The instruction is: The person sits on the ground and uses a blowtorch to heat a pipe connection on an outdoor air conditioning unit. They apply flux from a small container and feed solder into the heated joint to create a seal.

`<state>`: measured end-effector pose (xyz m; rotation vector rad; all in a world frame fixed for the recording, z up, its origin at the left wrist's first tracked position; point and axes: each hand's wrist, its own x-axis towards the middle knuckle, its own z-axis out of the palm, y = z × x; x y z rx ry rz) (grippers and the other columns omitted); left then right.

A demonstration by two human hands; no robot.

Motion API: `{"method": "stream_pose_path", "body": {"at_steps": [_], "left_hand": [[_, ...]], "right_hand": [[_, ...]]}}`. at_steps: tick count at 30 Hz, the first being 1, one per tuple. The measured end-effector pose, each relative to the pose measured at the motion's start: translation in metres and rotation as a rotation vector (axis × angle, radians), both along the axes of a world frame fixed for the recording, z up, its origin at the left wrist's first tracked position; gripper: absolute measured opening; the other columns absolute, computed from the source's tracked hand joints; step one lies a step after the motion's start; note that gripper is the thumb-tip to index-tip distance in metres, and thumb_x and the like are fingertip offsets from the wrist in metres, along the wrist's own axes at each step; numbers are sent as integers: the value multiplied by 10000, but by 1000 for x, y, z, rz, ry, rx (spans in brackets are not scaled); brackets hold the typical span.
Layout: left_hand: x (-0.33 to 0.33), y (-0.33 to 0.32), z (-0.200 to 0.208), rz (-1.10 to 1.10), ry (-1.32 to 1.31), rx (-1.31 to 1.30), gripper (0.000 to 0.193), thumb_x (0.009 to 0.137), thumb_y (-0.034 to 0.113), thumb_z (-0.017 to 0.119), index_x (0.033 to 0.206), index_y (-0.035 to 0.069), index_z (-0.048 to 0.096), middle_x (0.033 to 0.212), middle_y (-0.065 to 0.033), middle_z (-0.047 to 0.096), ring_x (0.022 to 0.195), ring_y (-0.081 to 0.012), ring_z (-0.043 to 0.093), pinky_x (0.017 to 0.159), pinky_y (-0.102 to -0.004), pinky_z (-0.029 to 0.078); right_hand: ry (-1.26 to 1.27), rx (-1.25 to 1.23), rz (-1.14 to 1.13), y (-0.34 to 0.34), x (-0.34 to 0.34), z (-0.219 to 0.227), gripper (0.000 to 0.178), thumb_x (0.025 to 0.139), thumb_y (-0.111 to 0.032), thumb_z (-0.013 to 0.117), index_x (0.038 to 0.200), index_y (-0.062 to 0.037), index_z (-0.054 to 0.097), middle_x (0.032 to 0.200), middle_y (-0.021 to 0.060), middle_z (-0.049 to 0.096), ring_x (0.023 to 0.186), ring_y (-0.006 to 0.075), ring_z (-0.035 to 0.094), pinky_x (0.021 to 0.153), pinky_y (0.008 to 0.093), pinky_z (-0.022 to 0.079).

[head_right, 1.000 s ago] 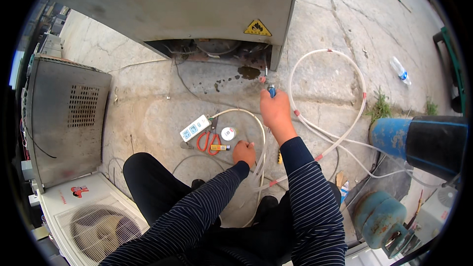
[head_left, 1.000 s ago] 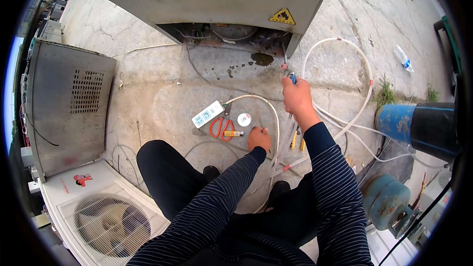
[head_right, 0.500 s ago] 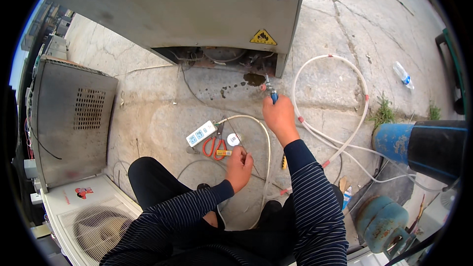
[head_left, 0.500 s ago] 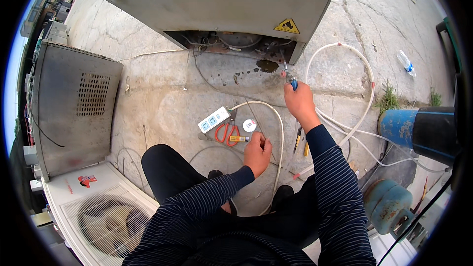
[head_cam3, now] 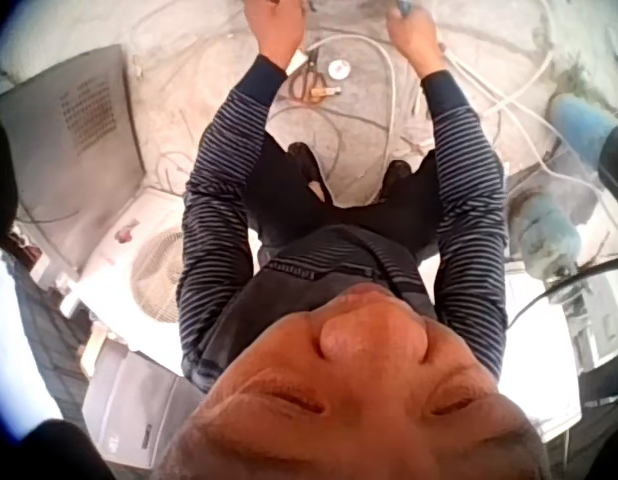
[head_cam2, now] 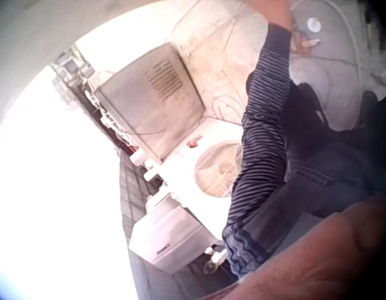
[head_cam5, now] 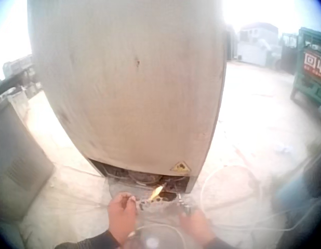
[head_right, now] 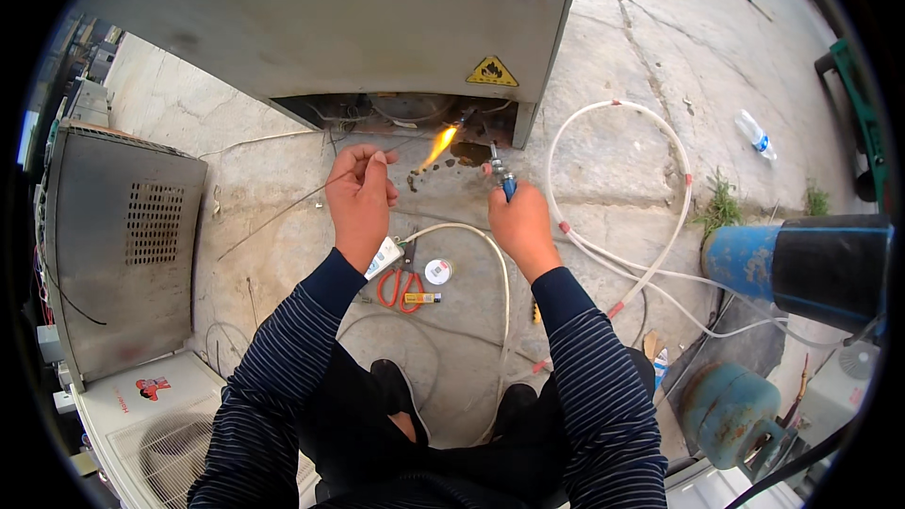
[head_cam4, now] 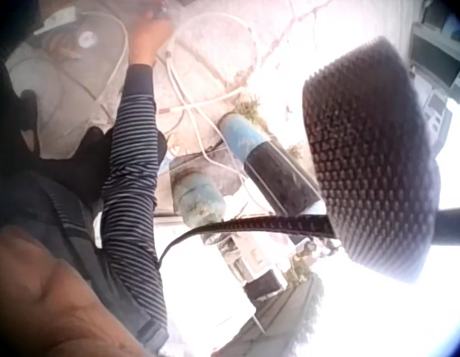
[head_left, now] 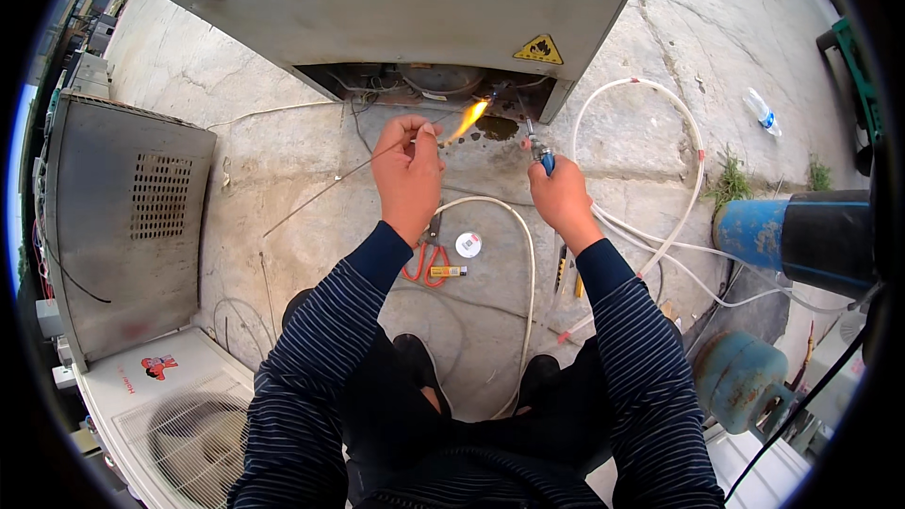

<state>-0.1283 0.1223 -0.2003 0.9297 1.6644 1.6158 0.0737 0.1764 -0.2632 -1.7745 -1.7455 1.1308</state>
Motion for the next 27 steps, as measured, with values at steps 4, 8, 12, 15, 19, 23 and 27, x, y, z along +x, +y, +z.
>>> {"method": "stream_pose_path", "body": {"at_steps": [4, 8, 12, 15, 19, 23, 27], "left_hand": [[-6, 18, 4, -5, 12, -23, 102, 955, 72, 624, 1006, 2, 677, 928, -41, 686, 651, -68, 552, 572, -238, 464], [-16, 30, -17, -2, 95, 2, 133, 933, 58, 635, 1004, -19, 717, 903, -43, 690, 652, -73, 549, 584, -244, 450], [-22, 31, -29, -14, 65, -20, 149, 919, 61, 647, 1007, -36, 717, 884, -52, 697, 667, -66, 553, 590, -245, 451], [-26, 31, -34, -15, 62, -28, 161, 914, 67, 651, 1012, -42, 717, 879, -53, 697, 669, -64, 556, 594, -248, 457], [-25, 34, -36, -25, 92, -33, 169, 914, 61, 645, 1027, -41, 719, 878, -57, 703, 695, -75, 576, 622, -249, 476], [-24, 36, -39, -54, 100, -4, 175, 915, 57, 640, 1032, -46, 720, 879, -59, 709, 725, -89, 598, 647, -254, 490], [-23, 36, -39, -83, 89, 8, 181, 912, 52, 634, 1032, -48, 725, 918, -75, 709, 737, -105, 607, 661, -263, 494]], "right_hand": [[-27, 6, 4, -4, -8, 8, 346, 905, -264, 583, 837, 73, 620, 709, 259, 629, 682, 411, 632, 673, 473, 481], [-23, 11, 2, -4, -10, 8, 331, 887, -232, 582, 836, 92, 626, 754, 313, 633, 758, 481, 636, 704, 517, 493], [-24, -8, -3, -5, -13, 13, 322, 880, -220, 585, 843, 96, 633, 797, 341, 640, 813, 514, 644, 731, 540, 501], [-44, 0, 5, -6, -15, 19, 317, 881, -218, 586, 850, 94, 637, 807, 342, 644, 818, 514, 645, 738, 541, 504], [-74, 59, 13, -6, -16, 16, 329, 895, -230, 573, 839, 91, 621, 757, 308, 639, 748, 484, 640, 695, 522, 491], [-97, 30, 4, -9, -18, 25, 310, 883, -209, 582, 872, 95, 643, 830, 336, 657, 836, 513, 645, 760, 547, 508], [-105, 26, 8, -10, -17, 30, 309, 883, -208, 581, 883, 95, 643, 833, 336, 656, 842, 515, 643, 763, 548, 507]]}}
